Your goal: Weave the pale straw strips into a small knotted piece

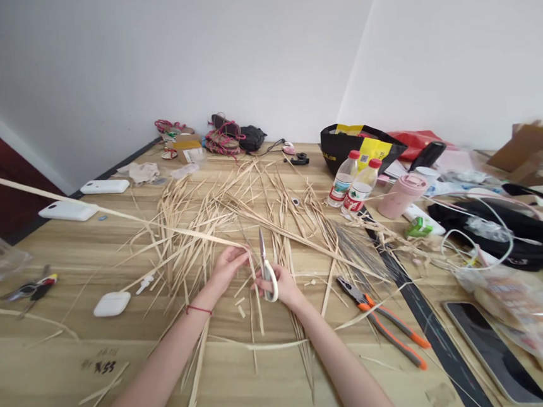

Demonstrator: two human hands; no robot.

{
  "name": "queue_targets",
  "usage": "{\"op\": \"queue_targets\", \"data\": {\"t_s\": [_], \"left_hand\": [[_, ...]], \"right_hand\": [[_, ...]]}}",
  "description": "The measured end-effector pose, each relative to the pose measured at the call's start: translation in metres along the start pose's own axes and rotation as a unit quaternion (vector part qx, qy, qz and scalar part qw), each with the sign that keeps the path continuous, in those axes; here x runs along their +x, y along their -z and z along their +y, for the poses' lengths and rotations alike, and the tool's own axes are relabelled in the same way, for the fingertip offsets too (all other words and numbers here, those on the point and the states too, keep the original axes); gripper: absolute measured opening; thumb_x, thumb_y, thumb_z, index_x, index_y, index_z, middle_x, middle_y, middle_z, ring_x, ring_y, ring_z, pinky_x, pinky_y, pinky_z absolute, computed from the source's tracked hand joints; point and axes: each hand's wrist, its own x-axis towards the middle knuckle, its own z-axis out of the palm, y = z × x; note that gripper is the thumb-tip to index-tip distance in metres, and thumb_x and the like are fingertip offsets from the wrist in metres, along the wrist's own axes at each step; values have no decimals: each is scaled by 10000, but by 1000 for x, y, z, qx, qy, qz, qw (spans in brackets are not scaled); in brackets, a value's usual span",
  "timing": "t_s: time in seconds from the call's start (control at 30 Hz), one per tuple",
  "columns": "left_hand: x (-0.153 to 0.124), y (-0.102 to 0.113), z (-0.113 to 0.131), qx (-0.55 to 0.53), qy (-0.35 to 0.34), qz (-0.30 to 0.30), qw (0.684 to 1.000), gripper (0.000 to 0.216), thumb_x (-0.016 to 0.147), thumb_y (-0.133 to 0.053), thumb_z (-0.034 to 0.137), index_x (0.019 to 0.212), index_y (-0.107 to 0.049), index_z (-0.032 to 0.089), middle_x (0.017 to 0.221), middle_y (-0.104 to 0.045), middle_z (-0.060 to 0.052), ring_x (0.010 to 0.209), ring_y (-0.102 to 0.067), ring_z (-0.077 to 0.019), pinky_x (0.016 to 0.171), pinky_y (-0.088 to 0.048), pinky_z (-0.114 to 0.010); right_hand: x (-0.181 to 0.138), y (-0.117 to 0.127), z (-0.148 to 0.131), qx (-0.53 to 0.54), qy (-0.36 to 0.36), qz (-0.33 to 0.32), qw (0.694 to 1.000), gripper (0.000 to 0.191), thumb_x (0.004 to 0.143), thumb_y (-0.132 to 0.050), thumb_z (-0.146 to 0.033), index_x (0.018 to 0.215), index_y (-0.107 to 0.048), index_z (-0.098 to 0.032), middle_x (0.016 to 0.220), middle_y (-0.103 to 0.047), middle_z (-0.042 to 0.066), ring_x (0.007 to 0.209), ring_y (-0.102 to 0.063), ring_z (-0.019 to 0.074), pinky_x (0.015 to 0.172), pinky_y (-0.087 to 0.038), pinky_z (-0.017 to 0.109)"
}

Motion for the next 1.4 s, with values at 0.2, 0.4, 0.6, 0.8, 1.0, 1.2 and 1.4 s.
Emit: {"op": "queue_targets", "data": {"t_s": [0.2, 0.4, 0.6, 0.8, 1.0, 1.2, 1.4], "left_hand": [[0, 0, 1, 6, 17, -29, 999, 300, 618, -707, 238, 874, -583, 144, 857, -618, -37, 816, -585, -141, 755, -477, -274], [2, 0, 2, 3, 14, 15, 1000, 294, 544, -757, 245, 764, -599, 131, 765, -642, -36, 740, -600, -152, 668, -491, -261], [0, -2, 4, 14, 23, 22, 999, 257, 539, -761, 223, 746, -642, 127, 694, -642, -22, 607, -569, -118, 600, -480, -242], [1, -2, 2, 2, 31, 11, 999, 279, 567, -745, 276, 775, -650, 116, 752, -668, -58, 641, -596, -146, 655, -505, -294], [0, -3, 2, -3, 45, -22, 999, 292, 658, -675, 347, 846, -649, 125, 723, -669, -55, 620, -606, -150, 646, -508, -299], [1, -3, 1, -21, 46, 3, 999, 292, 678, -660, 332, 898, -639, 141, 787, -658, -44, 656, -603, -140, 655, -507, -291], [2, 1, 1, -40, 63, 6, 997, 265, 658, -682, 309, 854, -654, 132, 712, -646, -22, 608, -589, -122, 632, -496, -270]], "right_hand": [[-1, -1, -2, 14, 4, 14, 1000, 368, 559, -743, -365, 802, -556, -162, 607, -635, 2, 453, -549, 116, 454, -436, 240], [-1, 0, -1, -3, 3, -1, 1000, 367, 549, -745, -369, 789, -557, -164, 611, -634, -3, 452, -552, 115, 455, -438, 241], [1, 1, 3, 4, 9, -7, 1000, 355, 571, -737, -354, 800, -543, -164, 592, -621, -11, 459, -549, 113, 456, -429, 234], [0, 1, 1, 18, 22, 27, 999, 390, 548, -748, -367, 808, -523, -184, 587, -594, -36, 444, -499, 89, 436, -387, 214], [1, 0, 2, 24, 11, 54, 998, 384, 549, -746, -377, 802, -524, -190, 549, -573, -41, 477, -534, 116, 441, -381, 222], [1, 2, 2, 7, 16, 35, 999, 369, 561, -742, -371, 803, -533, -187, 600, -605, -25, 498, -554, 124, 447, -385, 222], [1, 2, -1, -15, 18, 25, 999, 333, 603, -708, -396, 797, -545, -180, 572, -589, -22, 441, -501, 105, 436, -374, 226]]}}
